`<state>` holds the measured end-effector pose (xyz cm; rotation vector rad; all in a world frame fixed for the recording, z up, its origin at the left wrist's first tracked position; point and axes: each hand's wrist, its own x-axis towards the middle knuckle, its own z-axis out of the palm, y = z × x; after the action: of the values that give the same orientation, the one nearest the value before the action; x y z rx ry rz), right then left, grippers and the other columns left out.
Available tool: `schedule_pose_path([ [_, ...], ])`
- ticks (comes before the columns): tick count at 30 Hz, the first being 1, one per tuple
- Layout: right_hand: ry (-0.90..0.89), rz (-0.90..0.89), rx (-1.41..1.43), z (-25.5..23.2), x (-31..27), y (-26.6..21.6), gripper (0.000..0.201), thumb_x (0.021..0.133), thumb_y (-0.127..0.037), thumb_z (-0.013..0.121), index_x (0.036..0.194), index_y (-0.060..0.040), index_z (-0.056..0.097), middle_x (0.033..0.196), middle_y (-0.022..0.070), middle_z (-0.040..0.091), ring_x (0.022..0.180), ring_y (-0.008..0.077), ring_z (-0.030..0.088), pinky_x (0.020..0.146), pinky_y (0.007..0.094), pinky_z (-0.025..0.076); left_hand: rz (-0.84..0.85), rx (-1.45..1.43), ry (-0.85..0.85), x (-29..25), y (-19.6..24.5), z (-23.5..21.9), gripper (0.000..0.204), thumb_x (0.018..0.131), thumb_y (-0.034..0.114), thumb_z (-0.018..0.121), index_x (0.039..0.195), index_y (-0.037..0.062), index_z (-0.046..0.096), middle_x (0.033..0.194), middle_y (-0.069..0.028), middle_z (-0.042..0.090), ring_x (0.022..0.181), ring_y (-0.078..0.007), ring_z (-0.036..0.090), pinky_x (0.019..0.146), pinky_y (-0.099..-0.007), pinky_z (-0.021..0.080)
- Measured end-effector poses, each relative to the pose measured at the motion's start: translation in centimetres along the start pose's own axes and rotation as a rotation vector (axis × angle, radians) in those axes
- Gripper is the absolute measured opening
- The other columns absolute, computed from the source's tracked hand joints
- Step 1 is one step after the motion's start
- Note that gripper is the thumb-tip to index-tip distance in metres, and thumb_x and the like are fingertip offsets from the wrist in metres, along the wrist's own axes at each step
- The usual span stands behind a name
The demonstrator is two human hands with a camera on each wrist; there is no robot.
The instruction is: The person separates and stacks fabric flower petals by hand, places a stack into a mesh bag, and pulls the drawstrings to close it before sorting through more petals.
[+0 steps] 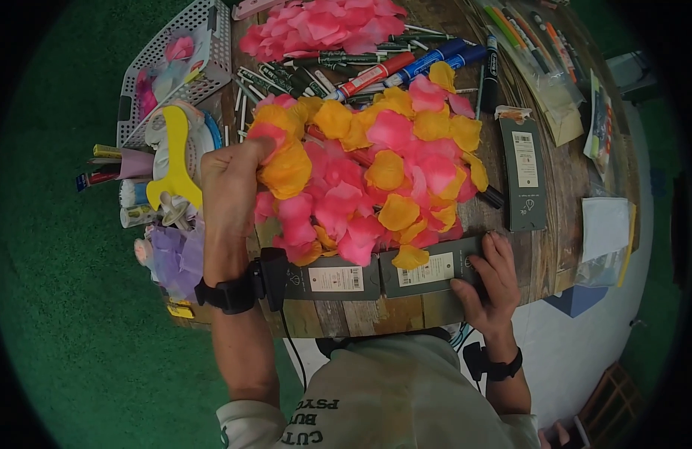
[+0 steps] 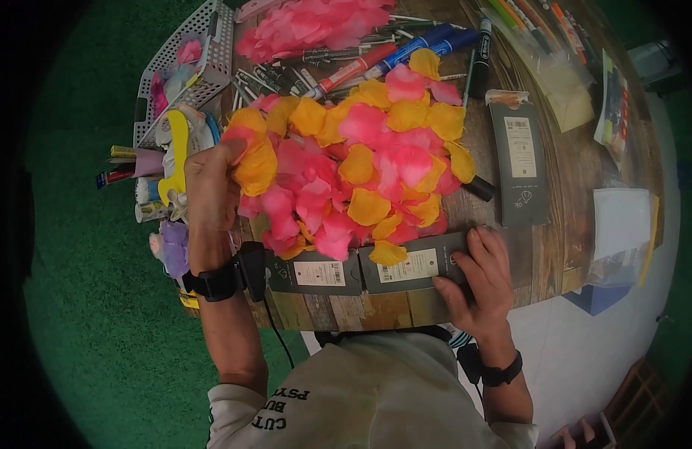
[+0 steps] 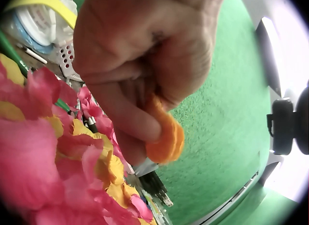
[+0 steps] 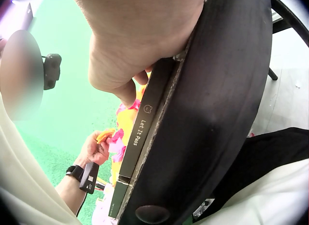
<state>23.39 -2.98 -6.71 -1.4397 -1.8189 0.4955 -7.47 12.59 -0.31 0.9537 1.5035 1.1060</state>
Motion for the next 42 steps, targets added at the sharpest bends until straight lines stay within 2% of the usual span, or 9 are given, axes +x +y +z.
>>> schedule_pose_path([
  [12, -0.018, 0.026, 0.005, -0.1, 0.0, 0.1, 0.036, 0.069, -0.016, 0.074, 0.092, 0.0075, 0.061, 0.115, 0.0227, 0.056, 0.11, 0.0414, 0.051, 0.096, 0.0529, 0.037, 0.008, 0.019, -0.191, -1.1, 1.5, 4.1, 0.02, 0.08, 0.005, 0.068, 0.098, -0.0036, 0.067, 0.088, -0.0067, 0.067, 0.072, -0.0081, 0.06, 0.064, -0.0205, 0.049],
  [17, -0.017, 0.039, -0.006, -0.1, 0.0, 0.3, 0.037, 0.068, -0.018, 0.074, 0.092, 0.0078, 0.061, 0.115, 0.0223, 0.056, 0.109, 0.0414, 0.051, 0.095, 0.0529, 0.038, 0.103, 0.171, -0.213, -1.3, 2.4, 6.2, 0.013, 0.082, 0.011, 0.069, 0.08, -0.002, 0.07, 0.066, 0.0054, 0.058, 0.058, -0.0003, 0.046, 0.05, -0.0172, 0.037],
  [20, -0.015, 0.049, 0.003, -0.2, -0.1, 0.3, 0.038, 0.067, -0.019, 0.075, 0.091, 0.0072, 0.062, 0.114, 0.0219, 0.057, 0.109, 0.0406, 0.052, 0.095, 0.0526, 0.038, 0.107, 0.176, -0.167, -1.0, 2.8, 7.7, 0.018, 0.082, 0.012, 0.07, 0.069, -0.0011, 0.068, 0.059, 0.0088, 0.051, 0.055, 0.0015, 0.039, 0.046, -0.0169, 0.03],
  [24, -0.013, 0.066, 0.009, -0.3, 0.1, 0.3, 0.038, 0.066, -0.02, 0.076, 0.091, 0.0057, 0.063, 0.111, 0.0206, 0.058, 0.109, 0.0385, 0.053, 0.096, 0.0525, 0.038, 0.122, 0.252, -0.169, -1.0, 3.1, 9.4, 0.017, 0.081, 0.011, 0.07, 0.068, -0.0005, 0.067, 0.06, 0.0087, 0.052, 0.054, 0.002, 0.04, 0.045, -0.0167, 0.03],
  [27, -0.001, 0.071, 0.02, -0.4, 0.3, 0.4, 0.038, 0.065, -0.02, 0.076, 0.09, 0.005, 0.063, 0.111, 0.02, 0.059, 0.109, 0.0378, 0.054, 0.095, 0.0524, 0.039, 0.075, 0.231, -0.331, -0.8, 3.1, 10.2, 0.01, 0.08, 0.008, 0.07, 0.08, -0.0017, 0.069, 0.064, 0.0063, 0.057, 0.056, 0.0008, 0.045, 0.047, -0.0164, 0.035],
  [32, -0.001, 0.061, 0.038, -0.5, -0.1, 0.7, 0.038, 0.064, -0.019, 0.077, 0.09, 0.0044, 0.063, 0.11, 0.0194, 0.059, 0.108, 0.0378, 0.054, 0.094, 0.0524, 0.04, -0.074, 0.135, -0.434, -1.3, 3.6, 10.7, 0.027, 0.083, 0.005, 0.065, 0.107, -0.006, 0.062, 0.082, -0.0035, 0.065, 0.07, -0.0045, 0.057, 0.063, -0.0174, 0.045],
  [35, -0.012, 0.059, 0.104, -0.5, -0.1, 0.9, 0.04, 0.066, -0.02, 0.076, 0.091, 0.0077, 0.062, 0.115, 0.0225, 0.057, 0.114, 0.0404, 0.05, 0.098, 0.0544, 0.035, -0.038, 0.188, -0.402, -1.4, 3.0, 10.3, 0.023, 0.084, 0.005, 0.063, 0.105, -0.0058, 0.063, 0.084, -0.0041, 0.066, 0.072, -0.0043, 0.056, 0.065, -0.0176, 0.045],
  [38, 0.009, 0.047, 0.079, -0.6, 0.3, 0.7, 0.038, 0.064, -0.018, 0.077, 0.09, 0.0038, 0.063, 0.11, 0.0186, 0.059, 0.107, 0.0374, 0.054, 0.093, 0.0528, 0.041, 0.091, 0.21, -0.326, -1.6, 2.1, 9.9, 0.021, 0.085, 0.006, 0.063, 0.103, -0.0049, 0.065, 0.085, -0.0035, 0.066, 0.072, -0.0041, 0.056, 0.065, -0.0174, 0.045],
  [42, -0.009, 0.056, 0.078, -0.7, 0.2, 0.7, 0.037, 0.064, -0.019, 0.077, 0.09, 0.0037, 0.063, 0.111, 0.0185, 0.059, 0.108, 0.0374, 0.054, 0.094, 0.053, 0.04, 0.031, 0.158, -0.188, -1.6, 2.2, 9.6, 0.021, 0.084, 0.008, 0.066, 0.1, -0.0046, 0.066, 0.085, -0.0053, 0.067, 0.074, -0.0051, 0.057, 0.066, -0.0188, 0.047],
])
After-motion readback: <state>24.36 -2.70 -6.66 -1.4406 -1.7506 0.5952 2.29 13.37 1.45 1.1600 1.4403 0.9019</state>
